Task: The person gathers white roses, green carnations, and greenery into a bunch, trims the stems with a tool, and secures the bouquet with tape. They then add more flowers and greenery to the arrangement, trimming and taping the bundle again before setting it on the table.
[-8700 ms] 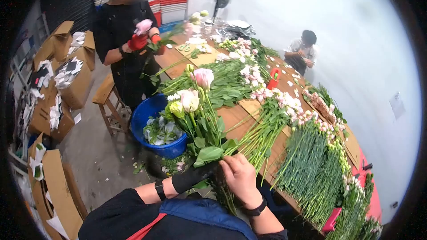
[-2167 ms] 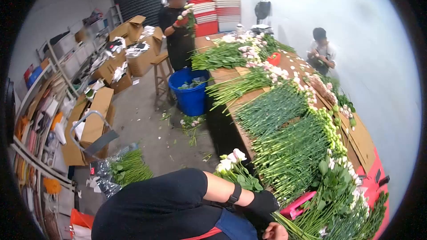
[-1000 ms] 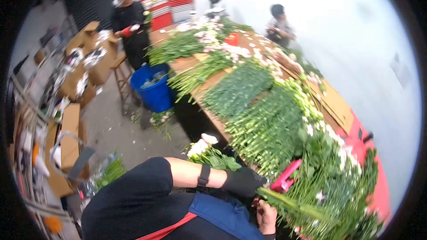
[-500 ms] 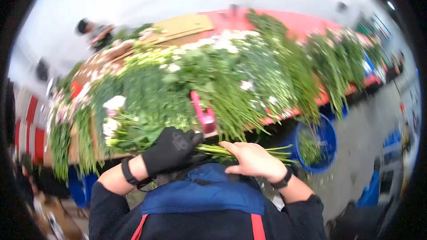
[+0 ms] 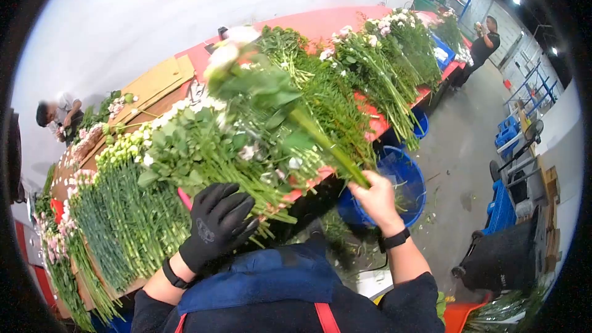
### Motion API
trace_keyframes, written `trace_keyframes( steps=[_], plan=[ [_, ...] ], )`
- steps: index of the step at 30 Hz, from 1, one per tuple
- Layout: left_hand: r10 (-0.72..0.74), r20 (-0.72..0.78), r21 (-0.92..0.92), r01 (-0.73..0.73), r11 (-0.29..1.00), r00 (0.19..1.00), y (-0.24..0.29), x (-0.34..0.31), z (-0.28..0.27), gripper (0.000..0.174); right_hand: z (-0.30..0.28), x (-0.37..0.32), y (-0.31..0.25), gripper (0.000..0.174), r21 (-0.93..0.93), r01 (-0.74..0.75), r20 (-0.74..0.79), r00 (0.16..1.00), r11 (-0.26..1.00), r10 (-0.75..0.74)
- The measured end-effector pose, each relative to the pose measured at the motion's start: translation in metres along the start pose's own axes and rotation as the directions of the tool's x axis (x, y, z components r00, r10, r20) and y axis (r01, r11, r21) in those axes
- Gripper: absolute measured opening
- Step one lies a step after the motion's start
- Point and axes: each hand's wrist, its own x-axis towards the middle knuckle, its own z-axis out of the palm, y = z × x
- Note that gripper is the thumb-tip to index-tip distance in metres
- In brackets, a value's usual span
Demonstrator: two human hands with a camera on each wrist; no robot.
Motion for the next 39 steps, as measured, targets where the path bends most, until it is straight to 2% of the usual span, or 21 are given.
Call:
trace_keyframes(
  steps=[4,7,8,10,12,14,15,17,18,19,22,23,24,26,28,30,31,33,34,36,39],
  plan=[
    [-0.282,0.088,0.014,0.282,0.959,0.955,-0.021,-0.003,0.065,0.046,-0.061,0.139,0.065,0.025,-0.158,0.045,-0.206,0.976,0.986,-0.078],
    [-0.490,0.155,0.056,0.488,0.871,0.858,-0.021,0.000,0.102,0.046,-0.103,0.253,0.116,0.021,-0.083,0.076,-0.251,0.963,0.994,-0.095],
    [-0.531,0.179,0.056,0.530,0.846,0.828,-0.017,0.004,0.113,0.045,-0.114,0.291,0.139,0.016,-0.087,0.126,-0.283,0.948,0.988,-0.146],
    [-0.605,0.213,0.048,0.610,0.791,0.767,-0.010,0.016,0.135,0.045,-0.131,0.360,0.179,0.020,-0.083,0.051,-0.313,0.947,0.995,-0.075],
    [-0.641,0.213,0.083,0.639,0.764,0.738,-0.001,0.027,0.153,0.044,-0.137,0.419,0.206,0.031,-0.181,0.046,-0.338,0.935,0.982,-0.106],
    [-0.677,0.236,0.111,0.672,0.732,0.698,0.008,0.039,0.165,0.046,-0.134,0.452,0.213,0.045,-0.197,-0.013,-0.298,0.953,0.980,-0.048],
    [-0.686,0.256,0.107,0.685,0.720,0.681,0.010,0.042,0.171,0.047,-0.129,0.467,0.227,0.057,-0.303,0.065,-0.264,0.953,0.951,-0.149],
    [-0.712,0.263,0.127,0.709,0.694,0.650,0.013,0.049,0.179,0.046,-0.122,0.503,0.281,0.060,-0.599,0.024,-0.158,0.976,0.800,-0.148],
    [-0.721,0.272,0.135,0.717,0.684,0.637,0.013,0.050,0.182,0.046,-0.118,0.516,0.306,0.062,-0.725,0.013,-0.107,0.986,0.689,-0.131],
    [-0.726,0.275,0.153,0.717,0.680,0.630,0.013,0.052,0.184,0.046,-0.114,0.525,0.321,0.063,-0.660,-0.033,-0.039,0.999,0.751,0.009],
    [-0.740,0.285,0.184,0.722,0.667,0.610,0.009,0.053,0.191,0.047,-0.103,0.523,0.331,0.064,-0.653,-0.115,-0.147,0.989,0.749,0.024],
    [-0.746,0.294,0.189,0.729,0.658,0.597,0.008,0.053,0.193,0.047,-0.099,0.505,0.299,0.063,-0.773,-0.107,-0.166,0.985,0.626,-0.036],
    [-0.750,0.302,0.193,0.733,0.652,0.588,0.006,0.053,0.194,0.047,-0.093,0.486,0.274,0.058,-0.814,-0.025,-0.183,0.959,0.580,-0.216],
    [-0.738,0.300,0.153,0.733,0.663,0.604,0.001,0.056,0.197,0.046,-0.081,0.446,0.233,0.048,-0.891,0.103,-0.183,0.810,0.442,-0.557],
    [-0.724,0.275,0.120,0.724,0.679,0.633,0.000,0.057,0.199,0.045,-0.067,0.404,0.211,0.027,-0.649,0.383,-0.011,0.859,0.657,-0.511],
    [-0.701,0.277,0.076,0.712,0.698,0.658,0.000,0.057,0.199,0.044,-0.034,0.334,0.178,0.017,-0.433,0.230,0.204,0.967,0.871,-0.154],
    [-0.696,0.280,0.061,0.711,0.700,0.661,0.000,0.057,0.198,0.044,-0.018,0.312,0.178,0.020,-0.455,0.253,0.344,0.934,0.854,-0.093],
    [-0.676,0.303,0.057,0.695,0.716,0.672,0.001,0.062,0.191,0.047,0.007,0.279,0.178,0.034,-0.583,0.224,0.563,0.805,0.781,0.189],
    [-0.665,0.286,0.041,0.685,0.728,0.690,0.002,0.059,0.189,0.047,0.022,0.267,0.188,0.034,-0.659,0.210,0.529,0.811,0.722,0.248],
    [-0.641,0.249,0.016,0.659,0.752,0.726,0.004,0.048,0.184,0.046,0.037,0.252,0.207,0.034,-0.676,0.160,0.429,0.879,0.719,0.208],
    [-0.651,0.255,0.024,0.668,0.744,0.715,0.010,0.032,0.169,0.046,0.036,0.249,0.222,0.034,-0.533,-0.085,0.295,0.914,0.842,0.279]
  ],
)
